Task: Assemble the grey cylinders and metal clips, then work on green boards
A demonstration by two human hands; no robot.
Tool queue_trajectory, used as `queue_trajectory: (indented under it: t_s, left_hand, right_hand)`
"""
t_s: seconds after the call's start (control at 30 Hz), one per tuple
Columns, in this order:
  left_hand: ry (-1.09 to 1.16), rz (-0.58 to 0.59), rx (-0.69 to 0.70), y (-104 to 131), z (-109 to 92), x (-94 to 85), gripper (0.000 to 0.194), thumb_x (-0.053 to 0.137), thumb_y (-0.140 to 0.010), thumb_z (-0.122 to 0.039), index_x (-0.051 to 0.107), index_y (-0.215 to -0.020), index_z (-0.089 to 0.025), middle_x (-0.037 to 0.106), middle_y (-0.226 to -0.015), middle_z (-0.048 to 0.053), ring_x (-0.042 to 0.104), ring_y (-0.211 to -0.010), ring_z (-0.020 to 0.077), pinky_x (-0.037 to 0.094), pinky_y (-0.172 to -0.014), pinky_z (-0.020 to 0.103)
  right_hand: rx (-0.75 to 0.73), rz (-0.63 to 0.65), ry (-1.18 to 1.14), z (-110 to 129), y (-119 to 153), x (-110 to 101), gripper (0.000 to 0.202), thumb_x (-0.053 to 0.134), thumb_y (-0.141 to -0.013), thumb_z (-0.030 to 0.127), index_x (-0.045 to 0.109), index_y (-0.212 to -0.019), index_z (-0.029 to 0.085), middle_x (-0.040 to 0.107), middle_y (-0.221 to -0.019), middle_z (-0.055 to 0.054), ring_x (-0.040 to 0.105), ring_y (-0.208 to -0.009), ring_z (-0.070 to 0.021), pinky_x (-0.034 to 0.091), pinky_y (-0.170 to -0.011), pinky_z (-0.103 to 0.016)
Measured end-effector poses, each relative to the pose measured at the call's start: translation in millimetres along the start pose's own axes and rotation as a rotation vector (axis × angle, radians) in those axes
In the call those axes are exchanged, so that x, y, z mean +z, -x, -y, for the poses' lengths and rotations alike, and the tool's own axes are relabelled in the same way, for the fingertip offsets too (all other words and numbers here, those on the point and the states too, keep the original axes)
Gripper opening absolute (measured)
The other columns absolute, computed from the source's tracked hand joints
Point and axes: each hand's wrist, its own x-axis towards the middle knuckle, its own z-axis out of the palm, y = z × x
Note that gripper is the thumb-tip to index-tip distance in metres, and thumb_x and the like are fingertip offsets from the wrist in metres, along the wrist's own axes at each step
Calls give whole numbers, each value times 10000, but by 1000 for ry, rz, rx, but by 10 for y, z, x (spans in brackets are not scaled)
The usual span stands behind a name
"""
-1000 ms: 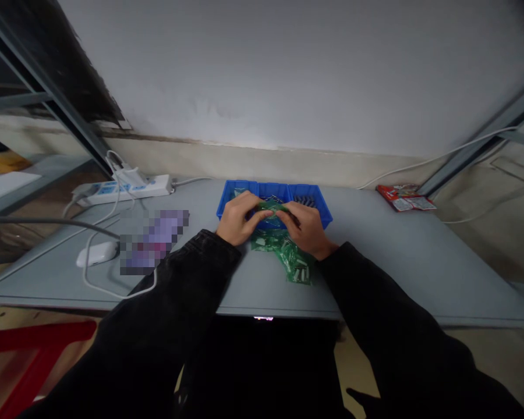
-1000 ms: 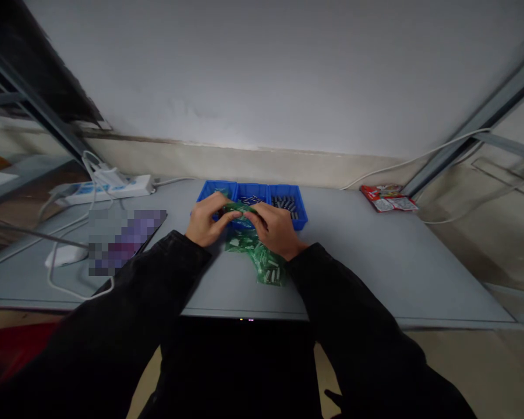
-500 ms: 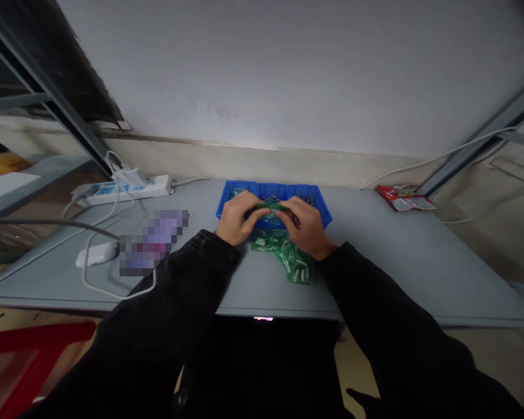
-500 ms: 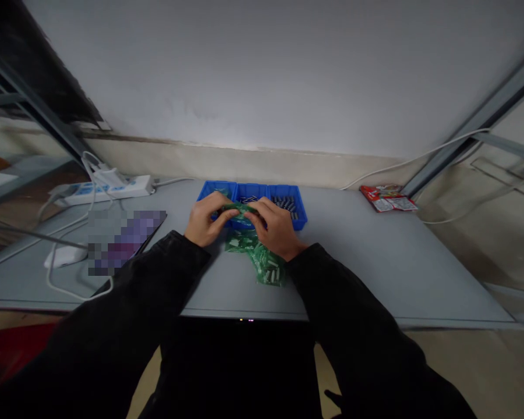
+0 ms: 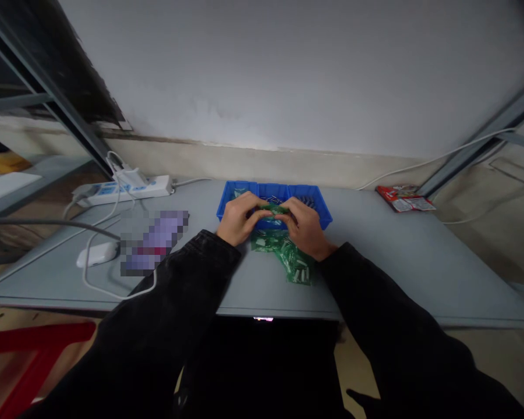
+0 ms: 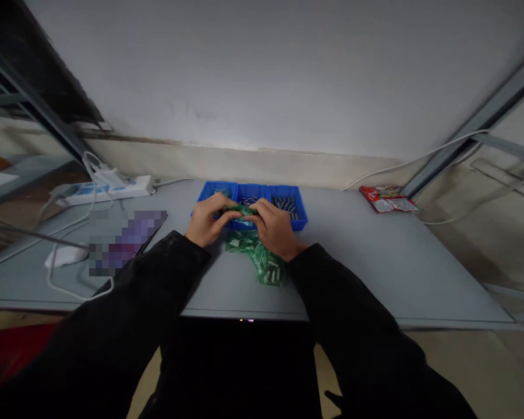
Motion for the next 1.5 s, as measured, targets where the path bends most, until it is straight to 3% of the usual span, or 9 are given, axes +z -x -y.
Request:
queue_trajectory:
  t_s: [0.1, 0.23, 0.3, 0.4, 0.5, 0.63, 0.97, 1.23, 1.5]
  left_hand:
    - [4, 16, -32, 15, 11, 5, 151, 688, -926, -315, 708, -983, -177, 698, -875, 41, 605, -755, 158, 495, -696, 294]
    - [49, -48, -162, 47, 27, 38, 326, 728, -895, -331, 615, -1173, -204, 658, -795, -15, 586, -648, 122, 494, -638, 257]
    - [78, -109, -188, 56, 31, 55, 392, 752, -874, -333, 561, -1193, -208, 640, -757, -40, 576, -613, 108, 495, -618, 240]
    - [54, -129, -156, 51, 23, 61, 293, 734, -886, -345, 579, -1088, -200, 660, -818, -19, 604, -656, 105, 504, -617, 230]
    - [23, -108, -149, 41, 3, 44, 184, 658, -945, -336, 605, -1049, -194, 693, -896, 13, 648, -736, 118, 520, -646, 238]
    - [48, -94, -189, 42, -2, 23, 221, 560, -1004, -302, 580, -1202, -207, 727, -888, 21, 673, -737, 130, 538, -672, 262]
    - [-34, -65, -27, 8, 36, -7, 218, 531, -1000, -176, 700, -1133, -216, 738, -1047, 61, 663, -964, 185, 539, -882, 372]
    - [-62, -61, 4, -2, 45, -30, 160, 625, -964, -281, 742, -1035, -197, 745, -966, 56, 640, -899, 189, 526, -832, 351]
    - [-83, -77, -33, -8, 19, -28, 142, 665, -933, -294, 766, -972, -201, 702, -887, 49, 612, -853, 195, 531, -773, 359]
  right_hand:
    - [76, -51, -40, 4, 14, 8, 86, 583, -982, 269, 604, -1051, 221, 656, -892, -21, 626, -787, -166, 505, -738, -315]
    - [211, -127, -164, 28, 26, 14, 312, 610, -964, 272, 519, -1260, 237, 677, -878, -2, 649, -710, -156, 530, -676, -306]
    - [189, -129, -154, 52, 14, 2, 215, 579, -980, 274, 563, -1192, 235, 686, -897, -13, 658, -727, -157, 538, -683, -307]
    - [115, -99, -73, 101, -22, -45, 130, 524, -1006, 259, 646, -1036, 225, 709, -944, -28, 671, -786, -157, 548, -764, -318]
    - [99, -102, -35, 136, -49, -98, 200, 485, -1012, 219, 672, -1082, 225, 729, -1010, -38, 679, -840, -162, 551, -810, -325]
    - [111, -117, -14, 121, -50, -113, 285, 453, -999, 166, 682, -1152, 239, 739, -1097, -42, 686, -893, -172, 560, -812, -333]
    - [188, -128, 22, 23, -31, -56, 392, 599, -849, 78, 697, -1203, 215, 749, -1016, -30, 604, -633, -129, 535, -631, -299]
    - [202, -97, 6, 42, -34, -65, 231, 678, -917, 306, 729, -1128, 227, 763, -1014, -39, 622, -663, -147, 530, -651, -304]
    - [206, -80, -50, 90, -55, -78, 193, 636, -957, 320, 725, -1085, 206, 762, -1021, -42, 653, -713, -139, 509, -648, -290]
